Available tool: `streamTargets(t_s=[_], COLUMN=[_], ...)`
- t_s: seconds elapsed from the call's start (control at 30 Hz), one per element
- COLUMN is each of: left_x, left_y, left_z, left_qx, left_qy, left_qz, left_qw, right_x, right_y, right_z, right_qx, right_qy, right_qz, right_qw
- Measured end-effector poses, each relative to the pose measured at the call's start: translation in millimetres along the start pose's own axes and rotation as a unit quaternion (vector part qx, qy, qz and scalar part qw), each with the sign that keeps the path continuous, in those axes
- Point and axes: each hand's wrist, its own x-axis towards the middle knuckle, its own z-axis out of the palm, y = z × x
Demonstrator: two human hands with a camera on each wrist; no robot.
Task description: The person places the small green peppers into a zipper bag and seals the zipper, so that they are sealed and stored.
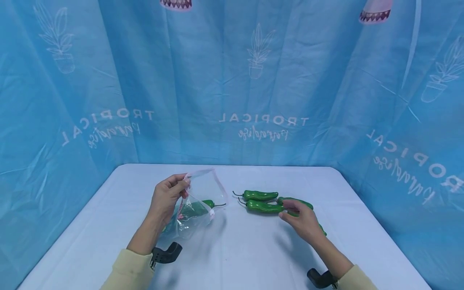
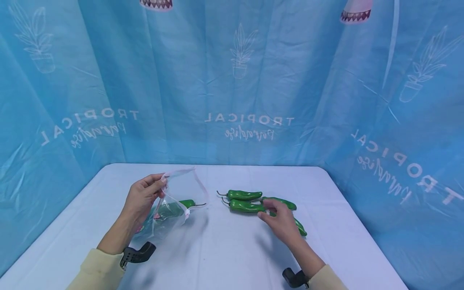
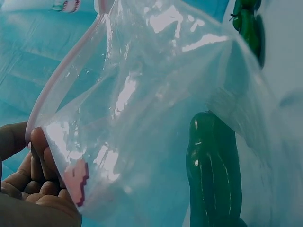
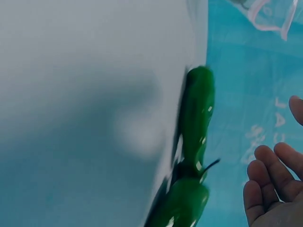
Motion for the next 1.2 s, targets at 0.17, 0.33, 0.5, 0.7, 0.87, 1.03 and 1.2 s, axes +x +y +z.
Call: streamTargets(t_s=[0.17, 0.33, 0.5, 0.7, 0.87, 1.03, 1.2], left_x=[-0.3, 0.0, 0.2, 0.4, 0.2, -0.2, -0.1], left_y=[0.1, 1.0, 2.5, 1.7, 1.3, 0.7, 0.6], left_z=[-0.4, -0.4, -0.2, -0.5, -1.0, -1.3, -1.2], left_qx=[-0.004, -0.004, -0.002, -0.002, -0.004, -0.007, -0.010], left_qy=[-0.001, -0.001, -0.001, -0.002, -0.005, -0.009, -0.012], left_qz=[0.004, 0.008, 0.009, 0.010, 0.011, 0.010, 0.013], left_qw=[1.0000, 1.0000, 1.0000, 0.9999, 0.9999, 0.9999, 0.9998], right_x=[-2.7, -4.3, -5.3, -6.2, -6.7, -5.5, -4.1], right_y=[13, 26, 38, 48, 60, 70, 76], right_z=[-10, -19, -25, -32, -35, -39, -41], right_qx=[-0.040, -0.064, -0.072, -0.085, -0.097, -0.109, -0.107], right_qy=[0.012, 0.019, 0.022, 0.020, 0.011, -0.007, -0.022], right_qz=[0.012, 0.017, 0.041, 0.070, 0.082, 0.098, 0.120], right_qw=[0.9991, 0.9976, 0.9964, 0.9938, 0.9918, 0.9891, 0.9867])
